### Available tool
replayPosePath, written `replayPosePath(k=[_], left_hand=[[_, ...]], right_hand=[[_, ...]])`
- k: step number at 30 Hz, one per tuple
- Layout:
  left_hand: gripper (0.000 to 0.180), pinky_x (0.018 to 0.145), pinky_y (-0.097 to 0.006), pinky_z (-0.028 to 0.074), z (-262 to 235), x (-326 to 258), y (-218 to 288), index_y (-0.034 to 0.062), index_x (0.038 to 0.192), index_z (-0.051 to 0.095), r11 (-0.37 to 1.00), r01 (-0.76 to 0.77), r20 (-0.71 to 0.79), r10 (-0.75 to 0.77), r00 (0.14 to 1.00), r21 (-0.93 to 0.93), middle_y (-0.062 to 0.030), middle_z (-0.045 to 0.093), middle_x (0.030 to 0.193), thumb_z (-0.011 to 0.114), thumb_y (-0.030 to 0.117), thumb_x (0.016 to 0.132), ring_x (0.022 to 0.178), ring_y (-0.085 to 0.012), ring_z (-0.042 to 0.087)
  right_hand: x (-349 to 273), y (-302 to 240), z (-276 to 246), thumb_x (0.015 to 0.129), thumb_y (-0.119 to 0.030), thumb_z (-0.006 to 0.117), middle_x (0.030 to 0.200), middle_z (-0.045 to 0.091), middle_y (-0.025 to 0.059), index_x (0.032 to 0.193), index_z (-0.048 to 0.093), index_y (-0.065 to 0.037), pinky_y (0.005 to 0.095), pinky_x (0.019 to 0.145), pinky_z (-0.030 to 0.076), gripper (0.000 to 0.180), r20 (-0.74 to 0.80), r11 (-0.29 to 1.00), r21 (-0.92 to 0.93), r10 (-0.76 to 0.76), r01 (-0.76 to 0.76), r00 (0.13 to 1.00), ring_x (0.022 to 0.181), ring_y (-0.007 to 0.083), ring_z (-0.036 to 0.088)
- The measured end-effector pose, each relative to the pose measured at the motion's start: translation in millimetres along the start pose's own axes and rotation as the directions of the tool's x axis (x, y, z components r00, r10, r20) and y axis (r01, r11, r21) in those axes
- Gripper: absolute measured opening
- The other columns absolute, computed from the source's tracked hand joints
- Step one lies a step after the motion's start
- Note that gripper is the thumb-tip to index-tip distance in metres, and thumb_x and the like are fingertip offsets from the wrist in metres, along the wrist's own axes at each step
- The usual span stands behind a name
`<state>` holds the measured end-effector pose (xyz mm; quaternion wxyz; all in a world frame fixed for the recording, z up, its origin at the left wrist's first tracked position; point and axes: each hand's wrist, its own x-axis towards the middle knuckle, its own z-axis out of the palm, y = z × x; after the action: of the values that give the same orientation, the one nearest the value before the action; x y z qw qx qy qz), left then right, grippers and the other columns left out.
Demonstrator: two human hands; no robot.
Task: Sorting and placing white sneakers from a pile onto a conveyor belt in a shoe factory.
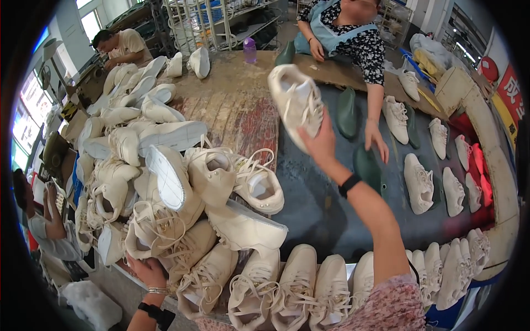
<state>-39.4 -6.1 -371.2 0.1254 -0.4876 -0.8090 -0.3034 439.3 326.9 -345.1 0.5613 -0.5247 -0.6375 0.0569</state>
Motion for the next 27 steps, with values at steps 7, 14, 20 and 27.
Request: replayPosePath(k=[7,14,20,27], left_hand=[[0.057,0.107,-0.045,0.025,1.3,2.8,19.0,-0.0076,0.134,0.038,0.999,-0.019,0.039,0.017,0.999,0.038,-0.0259,0.037,0.140,0.051,0.018,0.084,0.127,-0.0432,0.035],[0.053,0.108,-0.049,0.019,-4.3,5.4,20.4,-0.0068,0.126,0.048,0.993,-0.043,0.045,0.048,0.998,-0.108,-0.0253,0.044,0.134,0.050,0.031,0.089,0.129,-0.0437,0.032],[0.053,0.107,-0.042,0.025,-10.3,-3.1,21.2,-0.0079,0.131,0.041,0.991,0.048,0.091,-0.037,0.995,-0.126,-0.0234,0.035,0.139,0.052,0.025,0.090,0.130,-0.0366,0.034],[0.052,0.105,-0.049,0.028,-1.0,3.4,35.2,-0.0042,0.125,0.049,0.997,-0.070,-0.006,0.070,0.998,-0.034,-0.0244,0.049,0.127,0.056,0.019,0.079,0.122,-0.0440,0.040]], right_hand=[[61.8,145.0,-6.6,0.073,-0.054,0.068,0.114,0.058,0.0221,0.130,0.036,0.001,0.0467,0.083,0.050,0.085,-0.085,0.578,-0.612,0.630,-0.540,0.772,0.101,0.0380,0.061],[70.3,169.2,-22.1,0.076,-0.058,0.064,0.113,0.061,0.0226,0.123,0.042,0.007,0.0444,0.081,0.051,0.083,-0.173,0.449,-0.699,0.650,-0.557,0.740,0.101,0.0353,0.063],[66.9,195.9,-38.9,0.076,-0.064,0.060,0.110,0.063,0.0223,0.118,0.043,0.008,0.0431,0.084,0.051,0.085,-0.200,0.391,-0.742,0.647,-0.545,0.736,0.103,0.0348,0.063],[67.1,249.2,-90.0,0.085,-0.067,0.042,0.115,0.057,0.0328,0.116,0.056,0.011,0.0490,0.095,0.042,0.085,0.186,0.274,-0.962,0.654,-0.001,0.733,0.114,0.0436,0.052]])
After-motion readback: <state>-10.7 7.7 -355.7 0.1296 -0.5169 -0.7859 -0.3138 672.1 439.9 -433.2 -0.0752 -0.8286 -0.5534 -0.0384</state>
